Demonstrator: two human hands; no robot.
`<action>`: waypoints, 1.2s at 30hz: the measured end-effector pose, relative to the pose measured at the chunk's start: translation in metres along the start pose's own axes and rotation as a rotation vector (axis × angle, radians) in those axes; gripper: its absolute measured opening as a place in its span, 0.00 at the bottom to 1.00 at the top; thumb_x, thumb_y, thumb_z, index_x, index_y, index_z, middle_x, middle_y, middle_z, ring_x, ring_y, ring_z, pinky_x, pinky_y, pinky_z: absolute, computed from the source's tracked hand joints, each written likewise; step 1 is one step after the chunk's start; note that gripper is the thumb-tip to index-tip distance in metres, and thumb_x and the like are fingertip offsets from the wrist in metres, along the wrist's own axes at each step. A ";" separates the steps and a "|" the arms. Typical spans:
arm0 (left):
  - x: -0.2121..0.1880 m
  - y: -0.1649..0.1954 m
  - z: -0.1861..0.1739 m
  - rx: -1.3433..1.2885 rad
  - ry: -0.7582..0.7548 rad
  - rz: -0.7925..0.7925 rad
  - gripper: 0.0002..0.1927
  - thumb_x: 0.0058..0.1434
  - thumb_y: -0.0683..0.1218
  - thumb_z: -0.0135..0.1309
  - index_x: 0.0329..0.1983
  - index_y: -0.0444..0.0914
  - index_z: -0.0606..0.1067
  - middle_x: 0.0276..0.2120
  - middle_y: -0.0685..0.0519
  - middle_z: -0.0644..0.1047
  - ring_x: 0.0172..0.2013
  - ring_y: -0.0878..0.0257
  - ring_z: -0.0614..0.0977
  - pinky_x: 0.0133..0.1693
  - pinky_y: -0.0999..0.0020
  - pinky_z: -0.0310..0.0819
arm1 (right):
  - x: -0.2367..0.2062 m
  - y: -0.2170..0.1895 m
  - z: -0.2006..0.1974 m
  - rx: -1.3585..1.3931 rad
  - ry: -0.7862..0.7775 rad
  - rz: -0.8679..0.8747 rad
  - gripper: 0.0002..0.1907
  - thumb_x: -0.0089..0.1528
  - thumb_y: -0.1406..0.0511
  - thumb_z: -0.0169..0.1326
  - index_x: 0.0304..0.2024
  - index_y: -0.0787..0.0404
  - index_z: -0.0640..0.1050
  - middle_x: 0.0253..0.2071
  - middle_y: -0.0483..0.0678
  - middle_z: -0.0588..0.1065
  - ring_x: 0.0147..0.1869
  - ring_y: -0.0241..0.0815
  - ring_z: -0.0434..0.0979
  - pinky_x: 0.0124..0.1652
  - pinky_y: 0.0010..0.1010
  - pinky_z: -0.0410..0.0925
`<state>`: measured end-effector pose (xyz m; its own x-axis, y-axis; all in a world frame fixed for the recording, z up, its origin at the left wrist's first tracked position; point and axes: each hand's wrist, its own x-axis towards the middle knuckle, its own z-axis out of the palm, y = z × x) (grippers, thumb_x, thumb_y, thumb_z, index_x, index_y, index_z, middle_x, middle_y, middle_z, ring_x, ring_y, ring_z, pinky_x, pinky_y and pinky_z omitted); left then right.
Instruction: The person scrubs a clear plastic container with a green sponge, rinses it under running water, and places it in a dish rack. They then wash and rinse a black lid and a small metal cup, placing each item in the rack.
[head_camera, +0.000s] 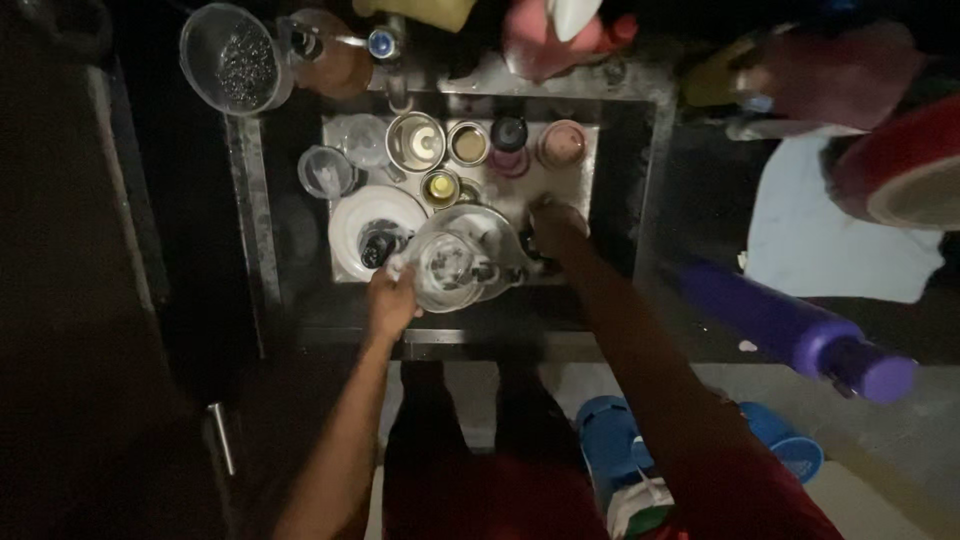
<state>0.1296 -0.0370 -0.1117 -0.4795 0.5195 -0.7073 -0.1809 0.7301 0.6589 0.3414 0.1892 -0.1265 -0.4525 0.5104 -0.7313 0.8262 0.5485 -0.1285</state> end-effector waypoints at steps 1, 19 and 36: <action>0.003 -0.003 0.000 0.060 -0.001 0.011 0.17 0.68 0.47 0.51 0.52 0.29 0.76 0.25 0.41 0.77 0.21 0.52 0.80 0.22 0.61 0.74 | 0.004 -0.001 0.003 0.009 -0.041 -0.003 0.40 0.53 0.57 0.66 0.64 0.63 0.67 0.52 0.60 0.76 0.55 0.58 0.78 0.50 0.50 0.72; 0.050 0.043 0.148 0.388 0.074 1.390 0.25 0.53 0.45 0.56 0.51 0.23 0.76 0.43 0.29 0.79 0.43 0.38 0.80 0.47 0.47 0.74 | -0.120 0.050 -0.111 0.097 0.550 0.310 0.13 0.60 0.58 0.61 0.43 0.56 0.82 0.34 0.59 0.79 0.38 0.62 0.80 0.35 0.51 0.71; 0.063 0.108 0.165 -0.222 -0.457 0.330 0.31 0.66 0.60 0.47 0.62 0.31 0.73 0.54 0.37 0.77 0.54 0.44 0.79 0.54 0.46 0.73 | -0.107 0.100 -0.032 1.170 0.367 0.163 0.20 0.65 0.64 0.60 0.57 0.67 0.74 0.43 0.47 0.81 0.48 0.37 0.80 0.46 0.27 0.71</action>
<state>0.2217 0.1477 -0.1272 -0.1318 0.8766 -0.4627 -0.2838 0.4139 0.8650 0.4617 0.2103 -0.0395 -0.2275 0.7763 -0.5879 0.5990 -0.3644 -0.7130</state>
